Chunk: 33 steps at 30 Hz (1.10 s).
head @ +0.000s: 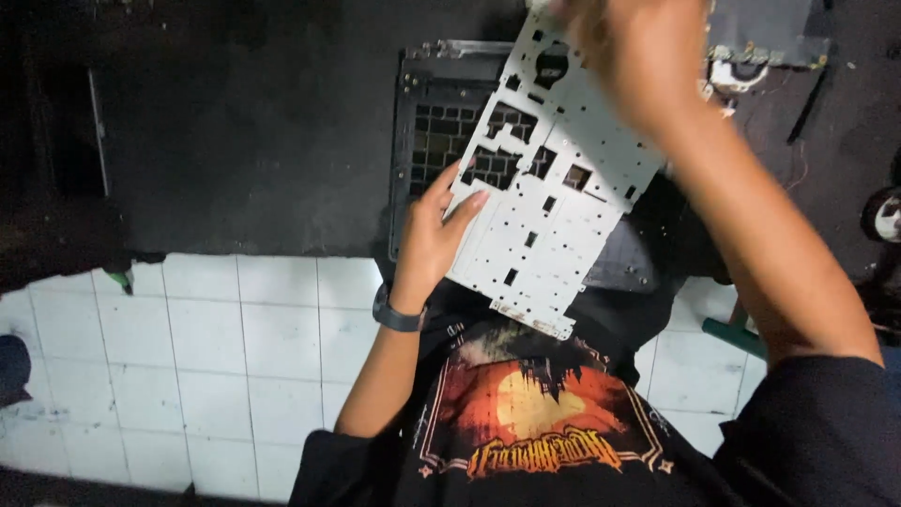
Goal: Disassembling a laptop by removing internal components and the metal chassis using a screwdriver and then cleaning it with a brush.
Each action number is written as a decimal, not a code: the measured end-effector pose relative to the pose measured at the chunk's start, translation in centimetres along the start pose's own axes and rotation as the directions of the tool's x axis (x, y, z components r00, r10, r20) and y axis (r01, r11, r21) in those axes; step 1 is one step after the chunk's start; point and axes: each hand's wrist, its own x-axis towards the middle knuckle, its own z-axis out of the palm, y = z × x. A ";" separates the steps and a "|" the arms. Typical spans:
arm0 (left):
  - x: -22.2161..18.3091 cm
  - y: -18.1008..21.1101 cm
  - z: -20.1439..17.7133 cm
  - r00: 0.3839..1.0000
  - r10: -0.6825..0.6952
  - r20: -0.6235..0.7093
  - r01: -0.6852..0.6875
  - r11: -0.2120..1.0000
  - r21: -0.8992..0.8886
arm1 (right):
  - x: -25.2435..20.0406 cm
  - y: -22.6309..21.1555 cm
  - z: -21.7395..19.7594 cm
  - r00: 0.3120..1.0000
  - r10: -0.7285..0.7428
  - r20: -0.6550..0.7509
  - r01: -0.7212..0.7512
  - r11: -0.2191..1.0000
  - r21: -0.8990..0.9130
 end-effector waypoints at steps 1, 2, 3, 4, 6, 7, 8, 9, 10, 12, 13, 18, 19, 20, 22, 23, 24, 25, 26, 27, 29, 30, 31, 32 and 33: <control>0.0 0.3 0.0 1.000 -0.026 -0.006 0.026 1.000 -0.014 | 0.5 -2.7 -1.0 0.992 -0.077 0.096 0.062 0.987 0.149; 0.1 0.6 0.0 0.999 -0.052 -0.012 0.052 0.998 -0.029 | 0.9 -5.3 -1.9 0.970 -0.168 0.176 0.109 0.948 0.300; 0.0 0.8 0.0 0.999 -0.052 -0.001 0.052 0.998 -0.024 | 0.8 -5.5 -2.5 0.972 -0.156 0.176 0.099 0.950 0.295; 0.0 0.9 0.1 1.000 -0.030 -0.008 0.030 0.999 -0.037 | 0.7 -5.6 -3.1 0.967 -0.167 0.190 0.092 0.932 0.351; 0.2 0.9 0.0 1.000 -0.012 -0.004 0.012 0.999 -0.047 | -0.5 -3.1 -3.2 0.964 -0.169 0.205 0.074 0.912 0.404; 0.3 0.7 0.1 0.998 -0.059 -0.019 0.059 0.998 0.000 | -1.7 -0.4 -2.9 0.992 -0.058 0.115 0.039 0.986 0.162; 0.4 0.5 0.2 0.994 -0.105 -0.037 0.107 0.993 0.047 | -2.9 2.3 -2.6 1.000 0.024 0.000 -0.024 0.996 -0.081; 0.3 0.6 0.2 0.994 -0.103 -0.029 0.104 0.993 0.048 | -3.7 0.4 -3.5 1.000 0.030 0.000 -0.030 0.996 -0.087; 0.3 0.7 0.2 0.993 -0.113 -0.040 0.114 0.992 0.044 | -4.3 -1.5 -4.3 0.980 0.130 0.151 -0.145 0.986 0.088; 0.5 -0.1 0.1 0.991 -0.123 -0.044 0.125 0.991 0.038 | -6.0 -6.3 -5.7 0.928 0.198 0.316 -0.280 0.930 0.240; 0.6 -1.0 0.0 0.997 -0.065 -0.042 0.065 0.998 -0.001 | -7.1 -9.4 -6.2 0.931 0.089 0.355 -0.216 0.917 0.336; 0.2 -0.7 -0.3 0.999 -0.006 -0.036 0.005 0.999 -0.048 | -8.7 -4.1 -7.3 0.946 0.160 0.281 -0.229 0.945 0.233; 0.4 -0.5 -0.3 0.999 0.000 -0.041 -0.002 0.999 -0.048 | -9.9 0.5 -6.4 0.960 0.226 0.165 -0.226 0.974 -0.022; 0.5 -0.3 -0.3 0.999 0.007 -0.045 -0.009 0.999 -0.048 | -11.1 5.0 -5.6 0.966 0.256 0.034 -0.238 0.933 -0.271; 0.5 0.2 -0.1 0.999 0.003 -0.041 -0.005 0.999 -0.040 | -10.1 -2.5 -6.8 0.938 0.306 0.163 -0.244 0.917 -0.317; 0.4 0.4 0.1 0.999 -0.007 -0.044 0.006 0.999 -0.038 | -9.5 -6.1 -7.3 0.891 0.344 0.296 -0.231 0.905 -0.357; 0.5 0.0 0.2 0.999 -0.006 -0.049 0.004 0.999 -0.038 | -9.9 -8.6 -7.7 0.893 0.340 0.295 -0.228 0.907 -0.355; 0.6 -0.4 0.2 0.999 0.001 -0.048 -0.002 1.000 -0.031 | -10.5 -11.1 -8.0 0.927 0.138 0.349 -0.135 0.990 -0.032; 0.7 -0.8 0.2 0.999 0.008 -0.047 -0.009 1.000 -0.024 | -11.2 -13.6 -8.3 0.941 -0.074 0.331 -0.029 0.954 0.298; 0.8 -0.7 0.1 0.999 0.007 -0.047 -0.008 1.000 -0.023 | -11.4 -10.3 -7.8 0.941 -0.073 0.331 -0.031 0.954 0.299; 0.7 -0.6 -0.1 0.999 0.011 -0.042 -0.012 1.000 -0.029 | -12.2 -4.1 -6.9 0.964 0.091 0.248 -0.113 0.991 0.073; 0.5 -0.9 0.0 0.999 0.005 -0.034 -0.006 1.000 -0.025 | -13.3 -0.7 -6.8 0.963 0.101 0.251 -0.123 0.990 0.074; 0.6 -1.1 0.1 0.999 0.005 -0.037 -0.007 0.999 -0.037 | -14.0 3.0 -6.8 0.966 0.201 0.161 -0.187 0.978 -0.097; 0.8 -1.3 0.3 0.999 0.005 -0.040 -0.007 0.999 -0.049 | -14.6 6.8 -6.8 0.959 0.280 0.052 -0.258 0.932 -0.255; 0.6 -0.9 0.3 0.999 0.007 -0.039 -0.009 0.999 -0.052 | -14.5 3.6 -7.2 0.959 0.278 0.052 -0.256 0.932 -0.257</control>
